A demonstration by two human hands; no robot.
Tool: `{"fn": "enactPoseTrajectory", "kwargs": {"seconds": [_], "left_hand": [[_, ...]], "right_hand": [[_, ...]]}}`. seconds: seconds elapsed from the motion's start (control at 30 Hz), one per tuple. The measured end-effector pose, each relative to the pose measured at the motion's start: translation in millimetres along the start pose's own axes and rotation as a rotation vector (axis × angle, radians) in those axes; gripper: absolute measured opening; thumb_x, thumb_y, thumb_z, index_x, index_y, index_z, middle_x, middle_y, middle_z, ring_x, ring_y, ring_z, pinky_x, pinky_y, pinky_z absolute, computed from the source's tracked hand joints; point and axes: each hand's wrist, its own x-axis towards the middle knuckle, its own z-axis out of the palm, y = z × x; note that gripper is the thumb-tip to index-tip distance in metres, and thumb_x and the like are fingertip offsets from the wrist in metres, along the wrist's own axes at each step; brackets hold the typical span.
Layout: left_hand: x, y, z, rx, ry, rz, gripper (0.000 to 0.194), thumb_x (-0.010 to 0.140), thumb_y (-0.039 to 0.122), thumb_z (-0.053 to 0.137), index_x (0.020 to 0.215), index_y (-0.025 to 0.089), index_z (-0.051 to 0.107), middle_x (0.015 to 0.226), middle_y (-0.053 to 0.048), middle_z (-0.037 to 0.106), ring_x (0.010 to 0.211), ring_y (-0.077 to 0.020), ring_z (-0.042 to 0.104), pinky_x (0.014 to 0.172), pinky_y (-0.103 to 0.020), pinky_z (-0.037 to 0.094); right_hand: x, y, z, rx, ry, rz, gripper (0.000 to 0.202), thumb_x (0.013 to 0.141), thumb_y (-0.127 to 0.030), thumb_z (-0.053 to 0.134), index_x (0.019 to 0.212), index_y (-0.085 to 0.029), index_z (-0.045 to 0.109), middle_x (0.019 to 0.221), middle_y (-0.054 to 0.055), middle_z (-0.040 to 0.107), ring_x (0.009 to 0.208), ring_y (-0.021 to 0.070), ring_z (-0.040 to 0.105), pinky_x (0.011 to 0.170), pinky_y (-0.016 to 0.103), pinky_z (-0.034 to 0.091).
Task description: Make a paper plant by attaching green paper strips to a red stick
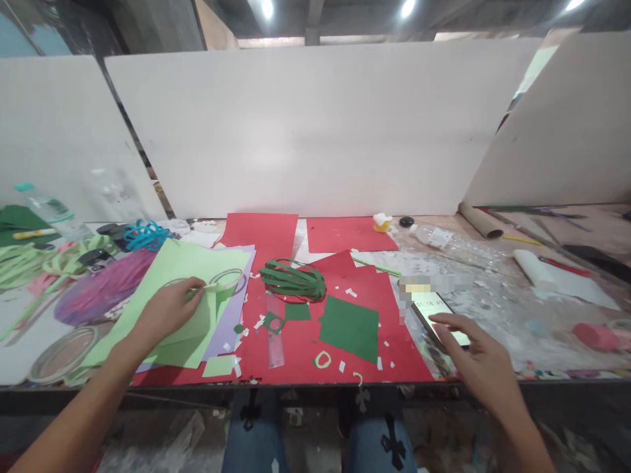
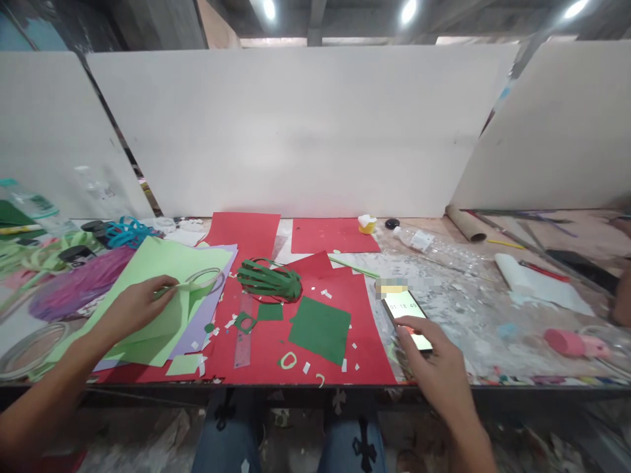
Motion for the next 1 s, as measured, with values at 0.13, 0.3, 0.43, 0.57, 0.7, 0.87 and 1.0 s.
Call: {"fn": "enactPoseTrajectory", "kwargs": {"seconds": [0.13, 0.3, 0.43, 0.57, 0.7, 0.87, 1.0], "left_hand": [[9, 11, -0.1, 0.012, -0.173, 0.004, 0.035, 0.083, 0.039, 0.035, 0.1, 0.018, 0.058, 0.091, -0.011, 0.07, 0.081, -0.0285, 0.065, 0.073, -0.037, 0.046], [3, 32, 10.5, 0.013, -0.169, 0.043, 0.047, 0.079, 0.049, 0.045, 0.109, 0.016, 0.06, 0.111, -0.017, 0.066, 0.099, -0.0333, 0.063, 0.082, -0.04, 0.046], [1, 28, 9.1, -0.011, -0.205, 0.124, 0.043, 0.076, 0.04, 0.044, 0.105, 0.016, 0.065, 0.11, -0.016, 0.066, 0.098, -0.0313, 0.064, 0.087, -0.04, 0.046], [7, 16, -3.8, -0.088, -0.286, 0.107, 0.038, 0.079, 0.041, 0.041, 0.096, 0.019, 0.067, 0.097, -0.011, 0.07, 0.089, -0.0286, 0.065, 0.079, -0.036, 0.047], [11, 21, -12.8, -0.125, -0.305, 0.104, 0.039, 0.082, 0.049, 0.044, 0.093, 0.022, 0.07, 0.093, -0.009, 0.072, 0.088, -0.0282, 0.066, 0.077, -0.035, 0.048], [4, 31, -16.0, -0.165, -0.345, 0.146, 0.049, 0.085, 0.055, 0.047, 0.118, 0.024, 0.067, 0.119, -0.009, 0.068, 0.107, -0.0295, 0.064, 0.091, -0.036, 0.048], [-10, 32, -14.8, -0.194, -0.401, 0.195, 0.052, 0.089, 0.057, 0.043, 0.127, 0.027, 0.061, 0.134, -0.006, 0.06, 0.12, -0.0281, 0.058, 0.1, -0.035, 0.045]], "right_hand": [[-2, -16, 20, 0.036, -0.073, -0.093, 0.02, 0.086, -0.043, 0.053, 0.093, -0.03, 0.066, 0.098, 0.006, 0.07, 0.095, 0.0271, 0.065, 0.085, 0.043, 0.053], [20, -44, 31, 0.038, -0.3, -0.305, 0.02, 0.087, -0.042, 0.054, 0.092, -0.028, 0.068, 0.097, 0.007, 0.072, 0.095, 0.0264, 0.066, 0.084, 0.041, 0.053], [74, -76, 42, -0.047, -0.457, -0.398, 0.025, 0.09, -0.041, 0.051, 0.099, -0.026, 0.069, 0.106, 0.007, 0.071, 0.101, 0.0256, 0.064, 0.089, 0.04, 0.049], [141, -99, 89, -0.185, -0.587, -0.405, 0.023, 0.09, -0.032, 0.052, 0.099, -0.022, 0.07, 0.108, 0.006, 0.072, 0.099, 0.0224, 0.065, 0.083, 0.031, 0.049], [189, -113, 165, -0.33, -0.605, -0.374, 0.025, 0.09, -0.031, 0.054, 0.106, -0.017, 0.069, 0.114, 0.01, 0.07, 0.105, 0.0241, 0.063, 0.087, 0.031, 0.048], [207, -116, 224, -0.448, -0.599, -0.319, 0.038, 0.09, -0.039, 0.062, 0.12, -0.016, 0.06, 0.122, 0.012, 0.061, 0.107, 0.0265, 0.06, 0.089, 0.044, 0.051], [203, -110, 231, -0.467, -0.575, -0.299, 0.031, 0.095, -0.035, 0.057, 0.119, -0.017, 0.059, 0.121, 0.009, 0.06, 0.102, 0.0219, 0.061, 0.086, 0.042, 0.053]]}}
